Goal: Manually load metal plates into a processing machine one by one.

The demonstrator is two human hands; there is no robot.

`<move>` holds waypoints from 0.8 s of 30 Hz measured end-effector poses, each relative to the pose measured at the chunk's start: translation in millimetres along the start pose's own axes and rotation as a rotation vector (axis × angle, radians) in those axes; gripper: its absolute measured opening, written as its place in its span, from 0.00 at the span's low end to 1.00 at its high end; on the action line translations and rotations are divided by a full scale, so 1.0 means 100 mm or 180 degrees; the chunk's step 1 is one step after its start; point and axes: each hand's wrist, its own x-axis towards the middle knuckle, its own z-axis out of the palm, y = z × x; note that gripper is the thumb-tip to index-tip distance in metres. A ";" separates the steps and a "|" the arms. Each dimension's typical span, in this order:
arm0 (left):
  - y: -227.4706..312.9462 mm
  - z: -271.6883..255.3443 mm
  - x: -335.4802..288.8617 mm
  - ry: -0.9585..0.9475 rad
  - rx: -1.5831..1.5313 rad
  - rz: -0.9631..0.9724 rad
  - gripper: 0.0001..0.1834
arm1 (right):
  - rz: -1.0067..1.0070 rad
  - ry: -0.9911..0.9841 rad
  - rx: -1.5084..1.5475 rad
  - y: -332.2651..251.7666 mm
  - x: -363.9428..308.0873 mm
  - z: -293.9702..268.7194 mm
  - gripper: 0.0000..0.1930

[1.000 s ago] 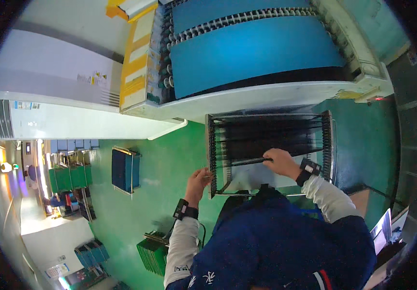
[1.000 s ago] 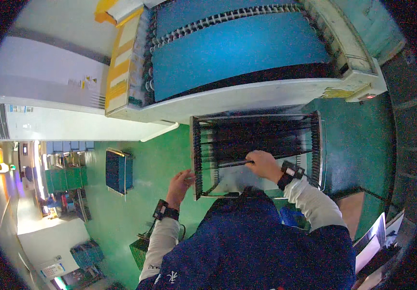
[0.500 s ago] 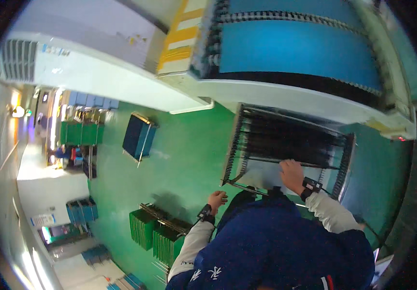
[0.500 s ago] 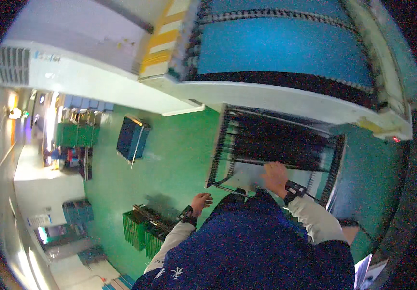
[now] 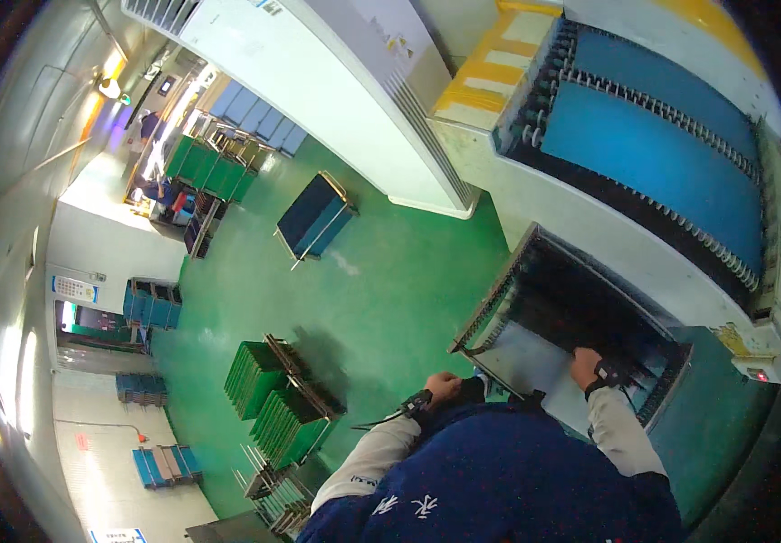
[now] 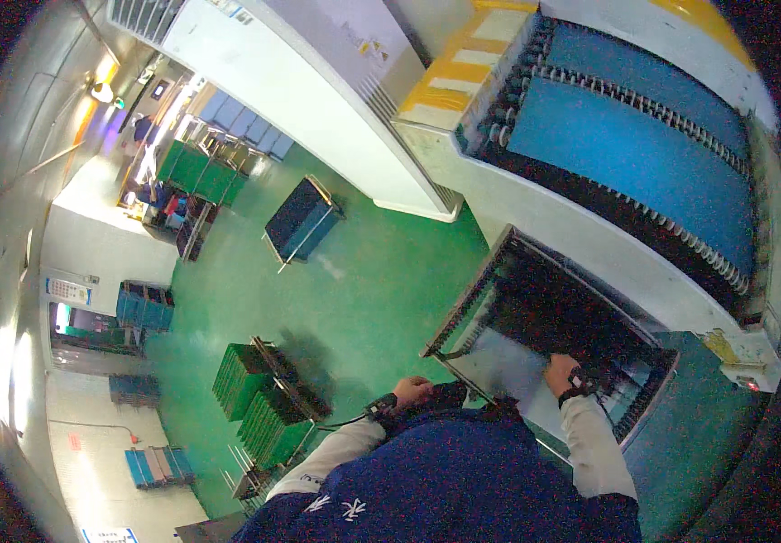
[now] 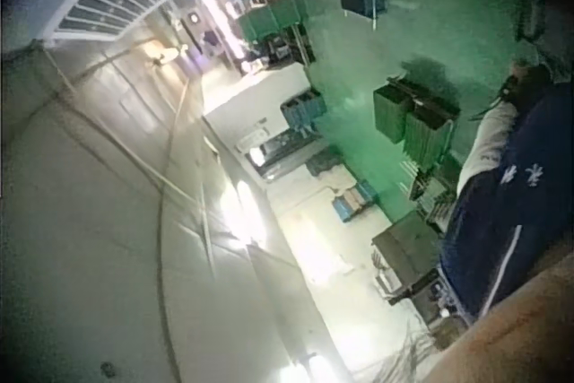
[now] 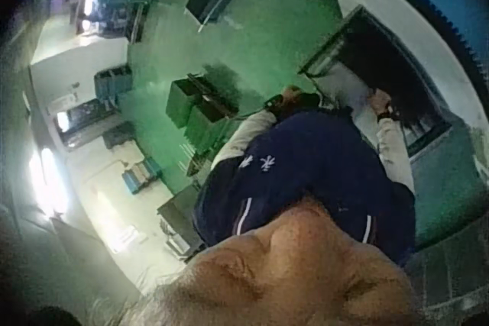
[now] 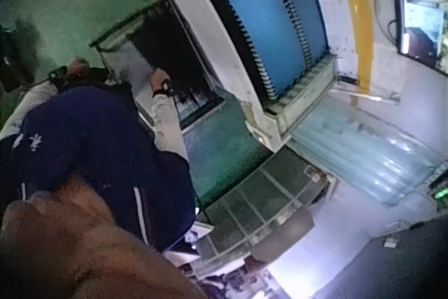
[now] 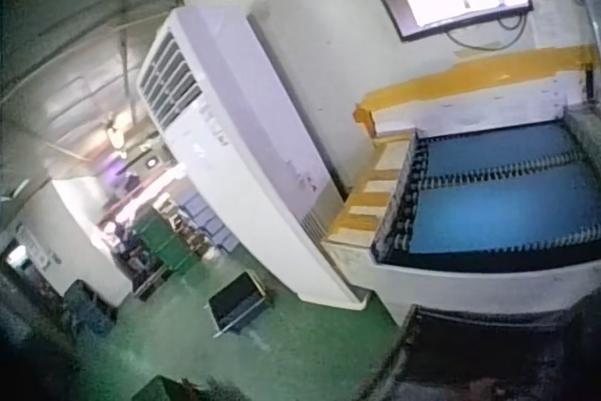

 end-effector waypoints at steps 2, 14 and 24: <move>-0.07 -0.10 0.11 -0.0063 0.0269 0.0019 0.16 | -0.0016 0.0199 0.0086 -0.03 -0.04 -0.03 0.08; -0.14 -0.81 0.43 -0.0449 0.0610 -0.0030 0.17 | -0.0421 0.0427 0.0245 -0.58 -0.79 -0.98 0.09; -0.72 -0.53 0.95 -0.1045 0.1715 -0.0215 0.23 | 0.0895 0.1222 0.0651 -0.69 -1.32 -2.41 0.18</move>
